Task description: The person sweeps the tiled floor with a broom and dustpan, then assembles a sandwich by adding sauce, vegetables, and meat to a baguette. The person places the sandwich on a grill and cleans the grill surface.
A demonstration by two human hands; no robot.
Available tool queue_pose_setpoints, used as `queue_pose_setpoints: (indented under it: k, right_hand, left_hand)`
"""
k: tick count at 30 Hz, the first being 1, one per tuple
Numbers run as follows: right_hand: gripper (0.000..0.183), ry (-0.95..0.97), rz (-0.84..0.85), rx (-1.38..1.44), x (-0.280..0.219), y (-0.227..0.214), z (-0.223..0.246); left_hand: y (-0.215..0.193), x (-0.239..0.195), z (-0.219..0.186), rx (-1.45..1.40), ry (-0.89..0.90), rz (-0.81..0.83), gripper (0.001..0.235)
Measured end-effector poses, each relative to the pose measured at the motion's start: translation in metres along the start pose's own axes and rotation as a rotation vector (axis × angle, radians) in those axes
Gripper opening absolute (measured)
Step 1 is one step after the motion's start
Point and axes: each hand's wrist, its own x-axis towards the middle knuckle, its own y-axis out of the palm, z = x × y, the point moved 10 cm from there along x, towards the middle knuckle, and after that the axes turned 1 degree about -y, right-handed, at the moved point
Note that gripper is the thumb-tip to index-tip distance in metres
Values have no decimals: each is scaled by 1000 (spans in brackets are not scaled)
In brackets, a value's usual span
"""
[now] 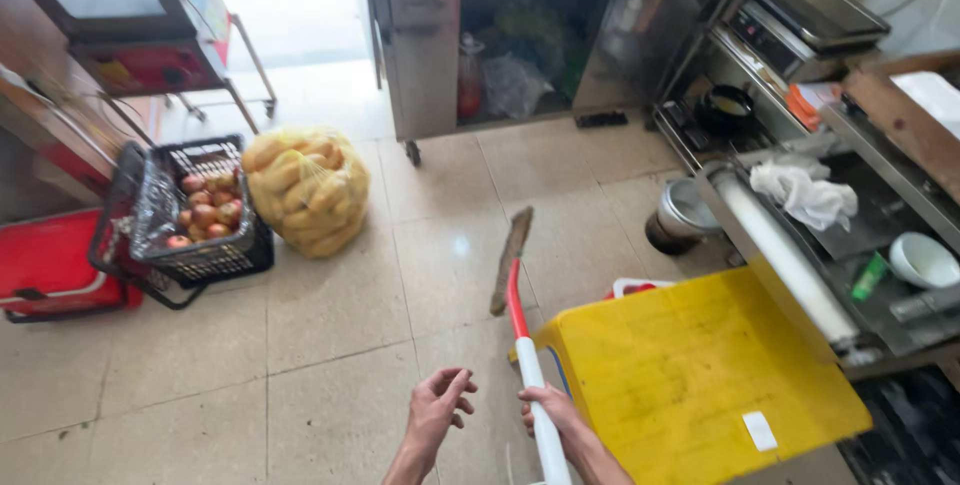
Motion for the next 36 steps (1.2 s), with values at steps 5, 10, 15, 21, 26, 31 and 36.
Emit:
queue_pose_setpoints:
  k: [5,10,15,21,26,31,36]
  right_hand:
    - [22,99,61,181,27,-5,79]
    - [20,135,100,165,50,12,138]
    - [18,52,-56,106,58,4,188]
    - [21,0,-190,7,114,-19,201]
    - [30,-61,-376,57,151,-35,206]
    - [35,-71,-547,9,201,-74,228]
    - [44,-131,-757,-89,283,-178,277]
  left_hand:
    - [22,36,-75,-6,20,113,39]
    - [14,83,-143,2,132,175,38]
    - [5,138,-206,115,145,165,40]
    - [22,219,-237,117,127,183,37]
    - [52,268,-231,171,30,222,37]
    - [83,335,-212,151,-24,217,40]
    - [106,418,-174,227,17,160,46]
